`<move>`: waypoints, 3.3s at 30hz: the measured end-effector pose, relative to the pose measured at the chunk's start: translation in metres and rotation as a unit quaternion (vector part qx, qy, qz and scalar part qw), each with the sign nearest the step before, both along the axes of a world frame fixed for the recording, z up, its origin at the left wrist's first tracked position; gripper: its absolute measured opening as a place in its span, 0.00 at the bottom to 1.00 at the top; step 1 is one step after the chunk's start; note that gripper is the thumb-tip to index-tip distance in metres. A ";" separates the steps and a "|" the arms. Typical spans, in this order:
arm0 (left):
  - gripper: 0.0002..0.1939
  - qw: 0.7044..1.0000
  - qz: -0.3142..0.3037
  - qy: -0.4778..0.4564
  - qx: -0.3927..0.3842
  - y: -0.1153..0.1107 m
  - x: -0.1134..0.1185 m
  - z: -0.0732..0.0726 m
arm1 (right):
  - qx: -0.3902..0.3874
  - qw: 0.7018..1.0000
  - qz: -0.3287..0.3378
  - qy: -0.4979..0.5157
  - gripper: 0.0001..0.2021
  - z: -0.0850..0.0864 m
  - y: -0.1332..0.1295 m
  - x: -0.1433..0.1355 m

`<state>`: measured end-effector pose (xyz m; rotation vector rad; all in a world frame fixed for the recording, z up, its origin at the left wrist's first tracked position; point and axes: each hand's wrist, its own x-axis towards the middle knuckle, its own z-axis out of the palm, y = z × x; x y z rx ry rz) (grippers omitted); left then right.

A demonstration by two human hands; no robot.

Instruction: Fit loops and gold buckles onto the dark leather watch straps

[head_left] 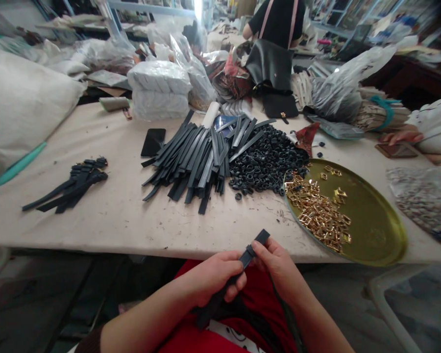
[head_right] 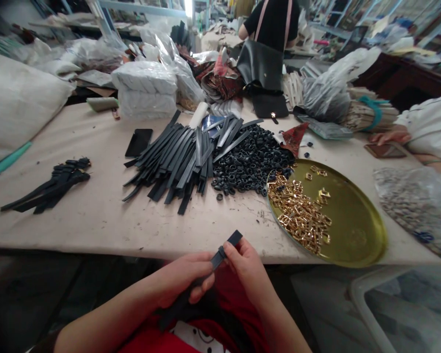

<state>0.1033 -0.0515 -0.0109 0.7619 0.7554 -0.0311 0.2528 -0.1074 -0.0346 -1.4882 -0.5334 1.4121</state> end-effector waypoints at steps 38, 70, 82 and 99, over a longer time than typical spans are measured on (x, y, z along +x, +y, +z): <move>0.12 0.967 0.126 0.057 0.215 0.031 0.038 -0.012 | -0.060 0.600 0.187 -0.776 0.08 0.032 0.097 0.136; 0.13 0.977 0.123 0.024 0.170 0.045 0.040 -0.003 | 0.044 0.898 0.049 -0.436 0.14 0.024 0.072 0.132; 0.11 0.963 0.149 -0.014 0.224 0.009 0.022 0.019 | 0.109 0.986 0.017 0.125 0.17 0.027 0.014 0.004; 0.15 0.874 0.039 0.092 0.476 -0.002 -0.023 0.028 | 0.065 0.954 -0.147 0.254 0.10 0.026 0.000 -0.025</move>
